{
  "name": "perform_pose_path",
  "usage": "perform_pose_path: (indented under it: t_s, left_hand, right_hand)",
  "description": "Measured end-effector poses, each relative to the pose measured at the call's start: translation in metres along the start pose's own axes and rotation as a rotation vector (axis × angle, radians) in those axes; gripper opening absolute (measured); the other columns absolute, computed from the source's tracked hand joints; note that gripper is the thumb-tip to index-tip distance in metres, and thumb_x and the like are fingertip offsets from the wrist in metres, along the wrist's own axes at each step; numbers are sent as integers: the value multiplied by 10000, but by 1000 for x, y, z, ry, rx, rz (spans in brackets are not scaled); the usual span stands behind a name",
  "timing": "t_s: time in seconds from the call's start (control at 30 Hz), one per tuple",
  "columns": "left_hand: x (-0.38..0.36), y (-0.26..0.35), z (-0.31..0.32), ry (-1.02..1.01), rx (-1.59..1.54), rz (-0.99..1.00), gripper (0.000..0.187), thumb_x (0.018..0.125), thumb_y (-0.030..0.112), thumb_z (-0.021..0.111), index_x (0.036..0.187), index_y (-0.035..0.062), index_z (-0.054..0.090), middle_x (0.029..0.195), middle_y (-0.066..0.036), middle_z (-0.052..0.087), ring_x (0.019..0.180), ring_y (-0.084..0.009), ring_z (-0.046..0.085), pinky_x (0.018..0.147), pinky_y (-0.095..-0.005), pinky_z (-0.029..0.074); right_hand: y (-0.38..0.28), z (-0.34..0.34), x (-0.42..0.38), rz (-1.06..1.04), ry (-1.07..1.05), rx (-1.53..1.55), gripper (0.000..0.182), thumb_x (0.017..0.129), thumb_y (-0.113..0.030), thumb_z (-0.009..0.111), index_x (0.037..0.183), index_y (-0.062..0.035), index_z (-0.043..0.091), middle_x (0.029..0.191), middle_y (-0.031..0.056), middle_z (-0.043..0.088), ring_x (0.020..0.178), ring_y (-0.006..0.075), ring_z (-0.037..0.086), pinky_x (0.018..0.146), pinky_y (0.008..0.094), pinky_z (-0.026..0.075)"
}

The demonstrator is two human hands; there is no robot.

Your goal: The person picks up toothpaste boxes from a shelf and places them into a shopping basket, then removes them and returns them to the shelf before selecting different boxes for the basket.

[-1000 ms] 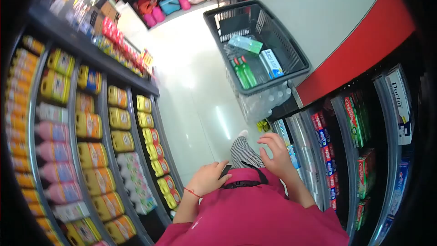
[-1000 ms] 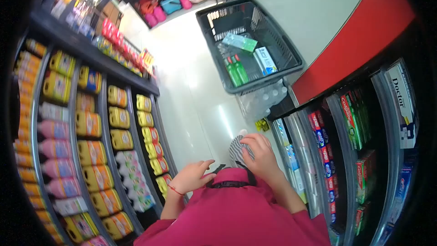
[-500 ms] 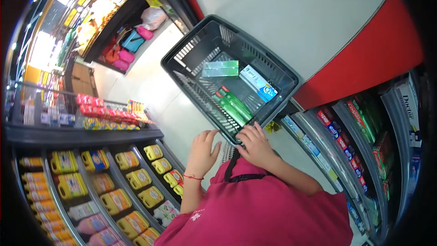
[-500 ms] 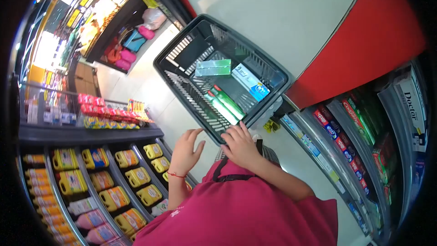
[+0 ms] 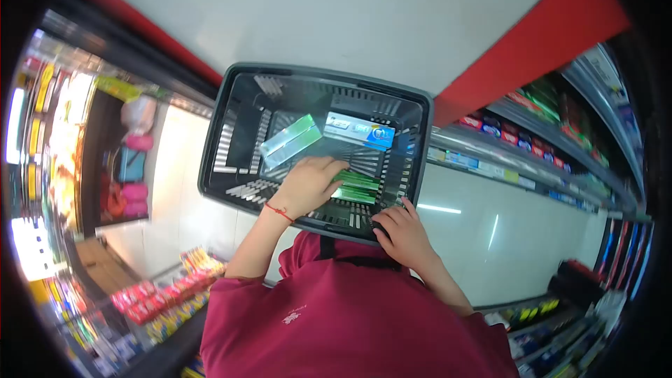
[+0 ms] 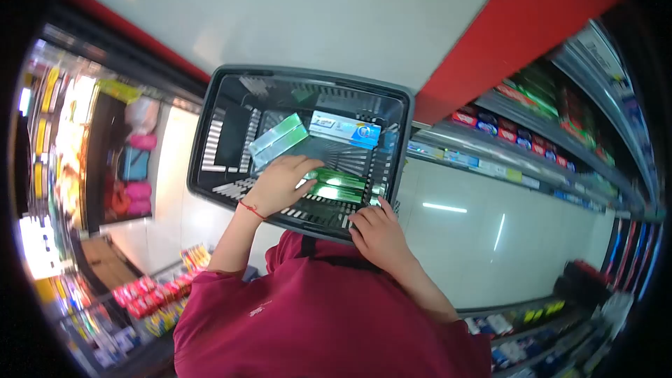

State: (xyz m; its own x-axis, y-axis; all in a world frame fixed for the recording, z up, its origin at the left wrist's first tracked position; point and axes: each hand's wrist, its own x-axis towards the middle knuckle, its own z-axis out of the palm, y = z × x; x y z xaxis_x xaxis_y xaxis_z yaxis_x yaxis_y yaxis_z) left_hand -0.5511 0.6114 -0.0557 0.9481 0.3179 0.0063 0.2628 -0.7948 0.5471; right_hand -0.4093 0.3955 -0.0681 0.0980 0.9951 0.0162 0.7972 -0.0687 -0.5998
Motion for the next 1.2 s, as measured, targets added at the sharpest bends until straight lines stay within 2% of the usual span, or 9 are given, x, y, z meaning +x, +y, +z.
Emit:
perform_pose_path:
  t_s: [0.1, 0.23, 0.27, 0.33, 0.4, 0.7, 0.87, 1.0, 1.2]
  left_hand:
    - [21, -13, 16, -167, -37, 165, 385, 801, 165, 606, 1170, 103, 518, 1038, -103, 570, 970, -307, 562, 846, -416, 437]
    - [35, -45, 81, -656, 205, 200, 650, 751, 238, 665, 1319, 94, 384, 1219, -185, 463, 1059, -376, 525, 908, -415, 423]
    - [33, -62, 111, -767, 224, 172, 822, 712, 301, 698, 1391, 95, 283, 1302, -230, 382, 1135, -414, 463, 946, -455, 399]
    - [34, -64, 128, -795, 383, 238, 893, 696, 335, 709, 1415, 103, 232, 1351, -235, 334, 1194, -416, 408, 955, -497, 381]
    - [33, -73, 153, -758, 565, 342, 1011, 662, 373, 730, 1446, 124, 143, 1410, -238, 263, 1272, -416, 318, 953, -566, 357]
    - [52, -69, 161, -823, 578, 325, 1158, 628, 373, 750, 1470, 174, -20, 1428, -270, 223, 1192, -421, 419, 907, -529, 419]
    - [52, -71, 162, -731, 509, 300, 1103, 616, 366, 752, 1466, 206, 68, 1211, -257, 427, 1106, -436, 481, 857, -495, 453]
    - [67, -36, 91, -712, 326, 148, 1089, 614, 362, 716, 1468, 159, 72, 1112, -262, 486, 1021, -420, 532, 832, -459, 473]
    - [47, 28, -33, -305, 5, 75, 1000, 620, 300, 709, 1452, 112, 186, 1058, -201, 501, 914, -366, 562, 790, -405, 475]
  right_hand:
    - [-29, 8, -3, 126, 179, 50, 235, 780, -114, 616, 1010, -75, 593, 1014, 82, 563, 1049, 260, 524, 1038, 471, 304]
    - [-69, 12, -27, 308, 457, 98, 255, 749, -48, 629, 1000, -75, 590, 1036, 84, 563, 1064, 268, 524, 1019, 486, 325]
    - [-74, 16, -34, 363, 506, 84, 257, 744, -41, 628, 996, -75, 590, 1034, 84, 564, 1060, 271, 526, 1015, 488, 328]
    - [-85, 25, -54, 473, 602, 59, 260, 735, -26, 627, 988, -73, 591, 1029, 85, 567, 1051, 275, 532, 1007, 492, 334]
    - [-95, 33, -71, 586, 673, 46, 256, 730, -22, 626, 979, -71, 591, 1021, 86, 568, 1041, 275, 536, 1001, 489, 339]
    - [-109, 52, -94, 784, 829, 58, 242, 729, -22, 624, 964, -69, 588, 1011, 86, 566, 1004, 271, 544, 991, 477, 348]
    - [-99, 41, -97, 691, 809, 58, 230, 734, -29, 630, 957, -71, 591, 998, 81, 570, 999, 264, 544, 991, 461, 357]
    - [-80, 16, -104, 593, 741, 32, 230, 736, -30, 631, 959, -68, 591, 992, 79, 573, 990, 264, 546, 984, 462, 368]
    - [-57, -22, -97, 493, 732, 119, 295, 752, -43, 633, 1041, -53, 573, 1037, 103, 570, 1006, 284, 544, 968, 415, 388]
